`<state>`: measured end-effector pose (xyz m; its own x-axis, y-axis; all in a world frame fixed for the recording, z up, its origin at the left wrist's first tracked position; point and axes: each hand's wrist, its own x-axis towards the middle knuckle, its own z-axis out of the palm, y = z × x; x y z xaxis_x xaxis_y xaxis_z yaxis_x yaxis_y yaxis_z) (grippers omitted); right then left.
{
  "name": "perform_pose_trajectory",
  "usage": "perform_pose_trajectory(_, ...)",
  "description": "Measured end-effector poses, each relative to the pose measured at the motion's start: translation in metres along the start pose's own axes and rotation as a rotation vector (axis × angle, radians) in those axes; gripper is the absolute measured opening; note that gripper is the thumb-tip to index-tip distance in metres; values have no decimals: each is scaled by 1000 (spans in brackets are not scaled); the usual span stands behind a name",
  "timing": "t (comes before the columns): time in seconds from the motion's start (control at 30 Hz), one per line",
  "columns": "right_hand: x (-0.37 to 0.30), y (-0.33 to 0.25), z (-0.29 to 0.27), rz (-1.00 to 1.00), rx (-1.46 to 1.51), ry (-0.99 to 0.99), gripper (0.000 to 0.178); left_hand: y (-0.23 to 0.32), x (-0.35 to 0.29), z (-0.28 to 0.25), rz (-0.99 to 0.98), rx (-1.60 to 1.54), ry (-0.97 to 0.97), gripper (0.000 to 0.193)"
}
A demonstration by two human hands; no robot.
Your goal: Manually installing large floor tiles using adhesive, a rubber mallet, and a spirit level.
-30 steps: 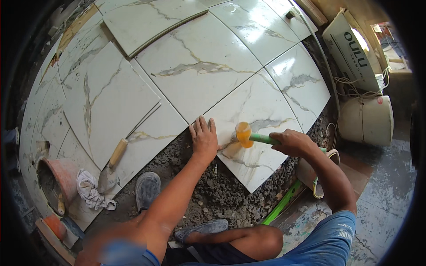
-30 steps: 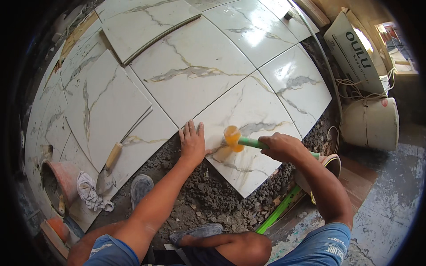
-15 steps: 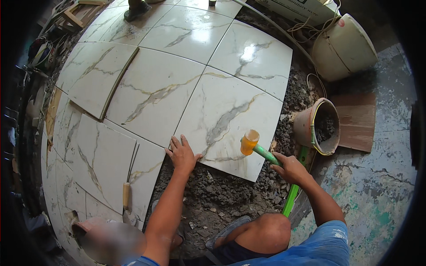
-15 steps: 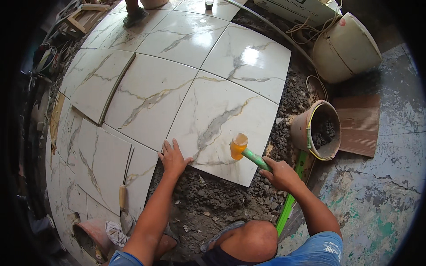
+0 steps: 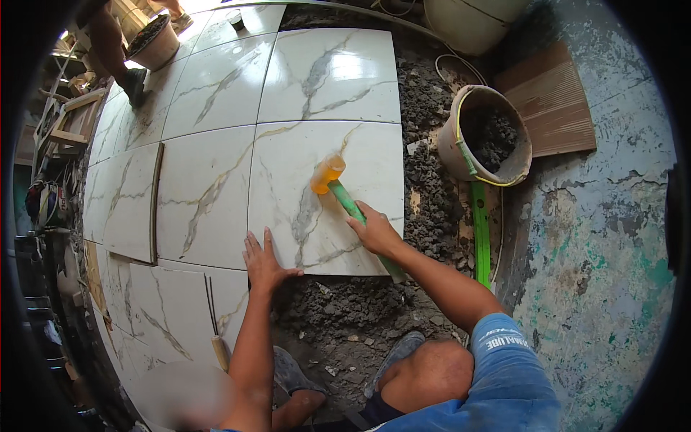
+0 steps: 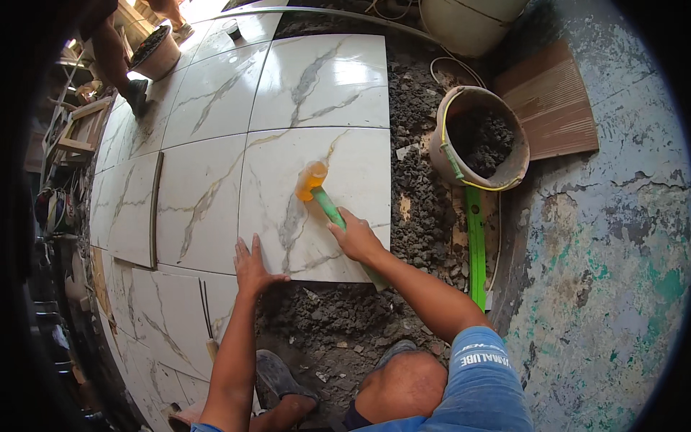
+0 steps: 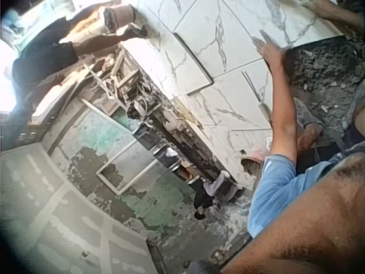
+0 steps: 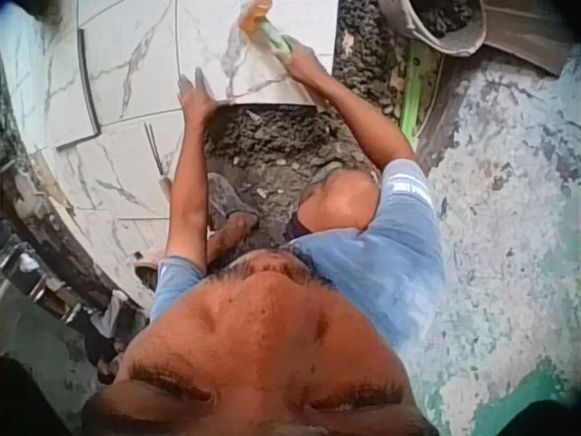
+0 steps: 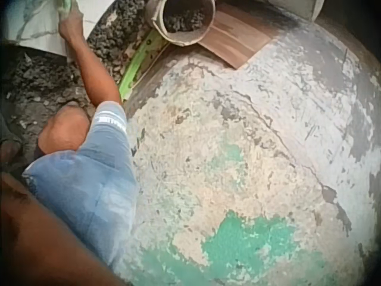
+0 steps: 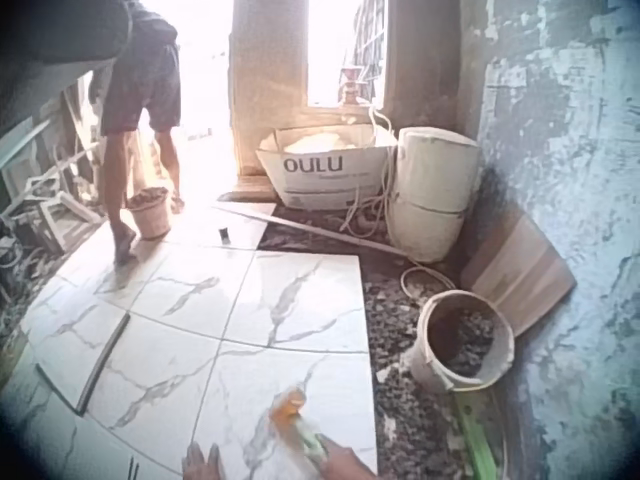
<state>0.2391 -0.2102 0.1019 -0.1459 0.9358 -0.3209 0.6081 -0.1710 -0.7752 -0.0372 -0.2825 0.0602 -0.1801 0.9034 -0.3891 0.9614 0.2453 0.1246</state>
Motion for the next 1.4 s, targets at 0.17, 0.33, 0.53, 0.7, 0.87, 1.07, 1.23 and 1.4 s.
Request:
perform_pose_trajectory(0.17,0,-5,-27,164,270,-306,40,-4,3,-5,20,40,-48,145)
perform_pose_trajectory(0.33,-21,29,-47,268,285,-171,43,-2,4,-7,27,113,-43,144)
perform_pose_trajectory(0.53,-88,65,-67,165,234,-357,45,-8,4,-3,46,155,-15,142)
perform_pose_trajectory(0.7,-118,57,-78,266,437,-41,53,-40,5,-8,155,202,-63,121)
perform_pose_trajectory(0.87,-116,54,-61,54,188,2,53,-71,-16,-2,239,201,-28,96)
perform_pose_trajectory(1.07,-117,74,1,81,50,-43,50,-66,-54,23,101,154,75,90)
perform_pose_trajectory(1.23,-138,89,-4,196,387,-111,42,-60,-65,18,53,243,21,90)
perform_pose_trajectory(1.4,-170,129,-40,286,485,147,43,-32,-48,26,-110,129,-22,97)
